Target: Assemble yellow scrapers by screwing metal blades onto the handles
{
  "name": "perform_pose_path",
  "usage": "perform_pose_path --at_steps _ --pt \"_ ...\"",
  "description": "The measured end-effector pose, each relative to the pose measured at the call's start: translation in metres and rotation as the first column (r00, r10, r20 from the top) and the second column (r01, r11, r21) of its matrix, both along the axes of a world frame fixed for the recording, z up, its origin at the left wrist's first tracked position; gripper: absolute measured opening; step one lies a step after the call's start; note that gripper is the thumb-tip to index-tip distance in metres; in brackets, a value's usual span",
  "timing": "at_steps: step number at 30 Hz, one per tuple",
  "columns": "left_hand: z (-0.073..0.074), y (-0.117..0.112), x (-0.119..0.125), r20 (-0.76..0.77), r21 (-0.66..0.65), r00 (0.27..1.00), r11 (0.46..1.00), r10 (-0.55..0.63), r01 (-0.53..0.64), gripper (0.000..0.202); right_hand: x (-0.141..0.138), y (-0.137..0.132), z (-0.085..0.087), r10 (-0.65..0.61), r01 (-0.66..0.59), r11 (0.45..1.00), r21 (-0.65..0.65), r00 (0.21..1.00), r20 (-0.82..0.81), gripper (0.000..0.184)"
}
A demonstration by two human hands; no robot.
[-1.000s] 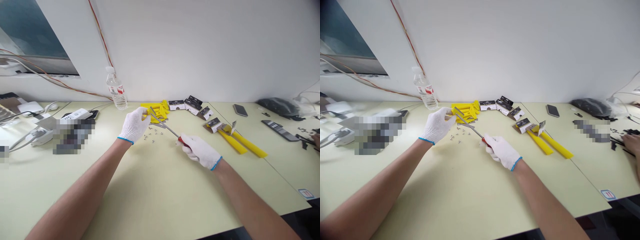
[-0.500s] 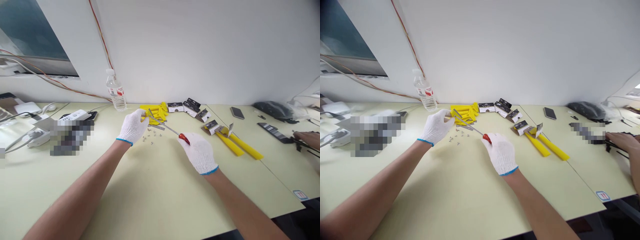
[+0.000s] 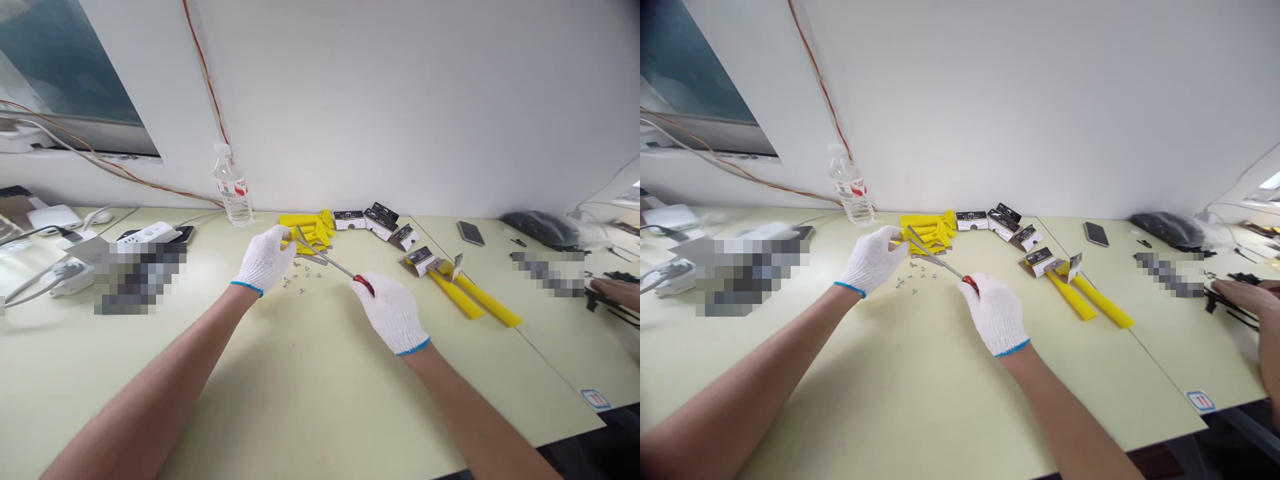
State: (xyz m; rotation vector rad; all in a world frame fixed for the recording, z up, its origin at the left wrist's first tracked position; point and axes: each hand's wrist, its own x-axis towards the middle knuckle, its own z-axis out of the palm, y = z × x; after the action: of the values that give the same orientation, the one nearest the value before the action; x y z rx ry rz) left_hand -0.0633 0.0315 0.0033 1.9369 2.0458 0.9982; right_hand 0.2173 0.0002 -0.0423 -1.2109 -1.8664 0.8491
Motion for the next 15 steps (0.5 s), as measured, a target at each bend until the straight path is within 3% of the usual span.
perform_pose_path --at_steps 1,3,5,7,9,11,13,15 --pt "0.000 0.000 0.000 -0.005 -0.001 1.000 1.000 -0.004 0.004 0.032 0.001 -0.002 0.001 0.036 -0.037 0.991 -0.127 0.999 -0.008 0.038" --pt "0.000 0.000 0.000 0.000 -0.002 1.000 1.000 -0.008 0.008 0.032 0.002 -0.005 0.005 0.144 -0.148 0.912 -0.382 0.989 -0.039 0.043" --pt "-0.001 0.000 0.000 0.011 -0.007 1.000 1.000 -0.001 0.001 0.033 0.003 -0.008 0.008 0.194 -0.217 0.854 -0.473 0.976 -0.097 0.038" --pt "0.000 0.000 0.000 0.014 -0.018 1.000 1.000 0.004 -0.004 0.033 0.001 -0.008 0.009 0.147 -0.196 0.910 -0.366 0.976 -0.159 0.027" --pt "0.000 0.000 -0.001 0.009 -0.022 1.000 1.000 0.003 -0.003 0.033 -0.003 -0.007 0.010 0.080 -0.108 0.987 -0.122 0.973 -0.214 0.019" --pt "0.000 -0.001 -0.001 0.007 -0.022 1.000 1.000 0.004 -0.004 0.032 -0.006 -0.008 0.012 0.062 -0.048 0.997 0.063 0.967 -0.248 0.013" --pt "0.000 -0.001 -0.001 0.011 -0.020 1.000 1.000 -0.001 0.001 0.031 -0.007 -0.010 0.015 0.080 -0.074 0.997 0.035 0.964 -0.255 0.016" --pt "0.000 -0.001 -0.001 0.022 -0.025 1.000 1.000 -0.016 0.016 0.031 -0.003 -0.013 0.018 0.137 -0.188 0.961 -0.203 0.961 -0.241 0.027"
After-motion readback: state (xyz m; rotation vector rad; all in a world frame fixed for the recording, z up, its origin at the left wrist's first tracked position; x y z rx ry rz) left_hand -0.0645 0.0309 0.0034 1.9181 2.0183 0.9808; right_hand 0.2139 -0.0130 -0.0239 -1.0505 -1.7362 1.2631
